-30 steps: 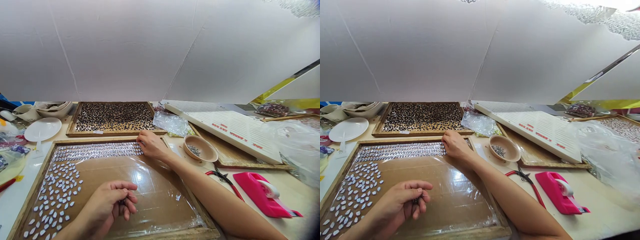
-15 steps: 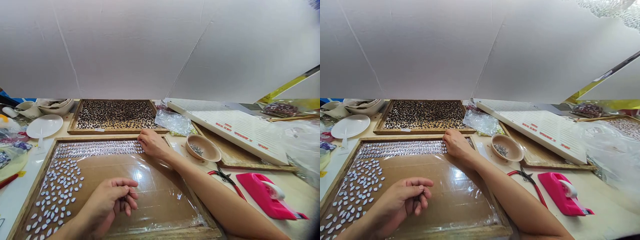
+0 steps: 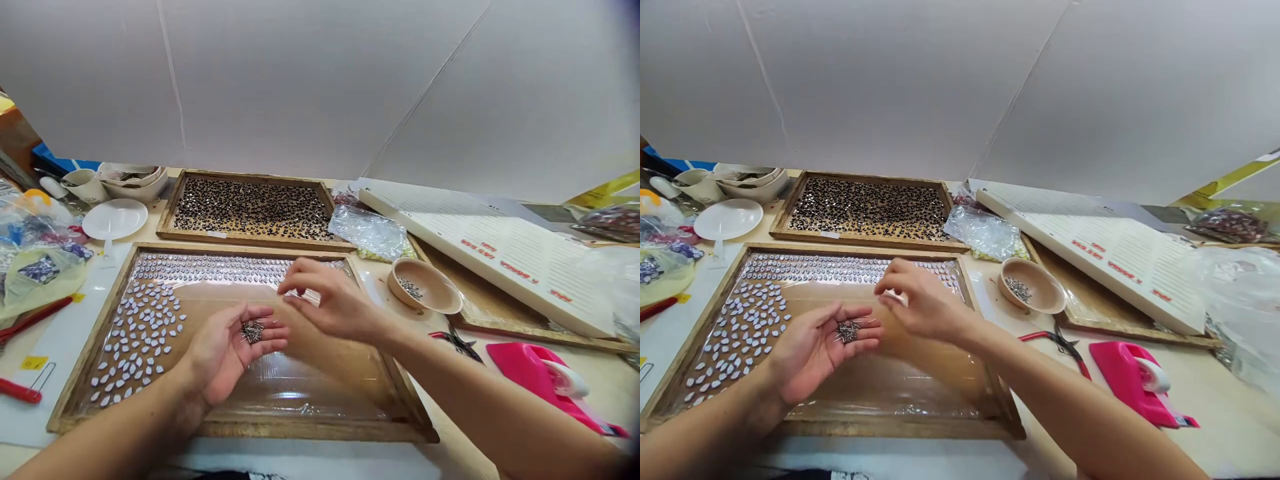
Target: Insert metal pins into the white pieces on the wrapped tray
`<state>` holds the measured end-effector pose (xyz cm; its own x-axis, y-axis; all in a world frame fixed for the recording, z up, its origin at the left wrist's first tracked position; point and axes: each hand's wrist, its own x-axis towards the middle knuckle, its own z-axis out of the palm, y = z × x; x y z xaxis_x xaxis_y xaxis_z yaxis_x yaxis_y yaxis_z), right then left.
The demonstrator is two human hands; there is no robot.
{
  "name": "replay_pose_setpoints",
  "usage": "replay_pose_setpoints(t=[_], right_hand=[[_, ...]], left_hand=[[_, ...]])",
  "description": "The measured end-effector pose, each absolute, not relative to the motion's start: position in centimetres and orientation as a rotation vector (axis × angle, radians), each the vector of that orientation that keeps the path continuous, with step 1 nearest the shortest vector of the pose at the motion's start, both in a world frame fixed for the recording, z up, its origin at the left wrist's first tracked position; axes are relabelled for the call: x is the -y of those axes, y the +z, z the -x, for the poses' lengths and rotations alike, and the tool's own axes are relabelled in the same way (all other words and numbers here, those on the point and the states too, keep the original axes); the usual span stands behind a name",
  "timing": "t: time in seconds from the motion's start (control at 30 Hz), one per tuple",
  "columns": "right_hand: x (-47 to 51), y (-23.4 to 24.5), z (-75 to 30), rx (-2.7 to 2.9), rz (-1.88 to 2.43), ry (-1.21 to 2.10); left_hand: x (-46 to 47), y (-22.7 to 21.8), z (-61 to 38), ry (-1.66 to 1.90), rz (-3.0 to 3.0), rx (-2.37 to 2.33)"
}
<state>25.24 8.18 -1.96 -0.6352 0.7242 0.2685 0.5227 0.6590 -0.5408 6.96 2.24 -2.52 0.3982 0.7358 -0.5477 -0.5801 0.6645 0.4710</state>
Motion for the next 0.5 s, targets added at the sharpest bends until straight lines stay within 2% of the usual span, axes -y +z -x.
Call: replay_pose_setpoints(t=[0.07, 0.5], right_hand=[[-6.3, -1.6, -24.0, 2.448, 0.929, 0.649], [-5.3, -3.0, -23.2, 2.507, 1.010, 0.411]], left_hand=[[-2.2, -2.6, -6.9, 0.886, -0.227, -0.753], [-2.2, -3.0, -6.9, 0.930, -0.328, -0.780]])
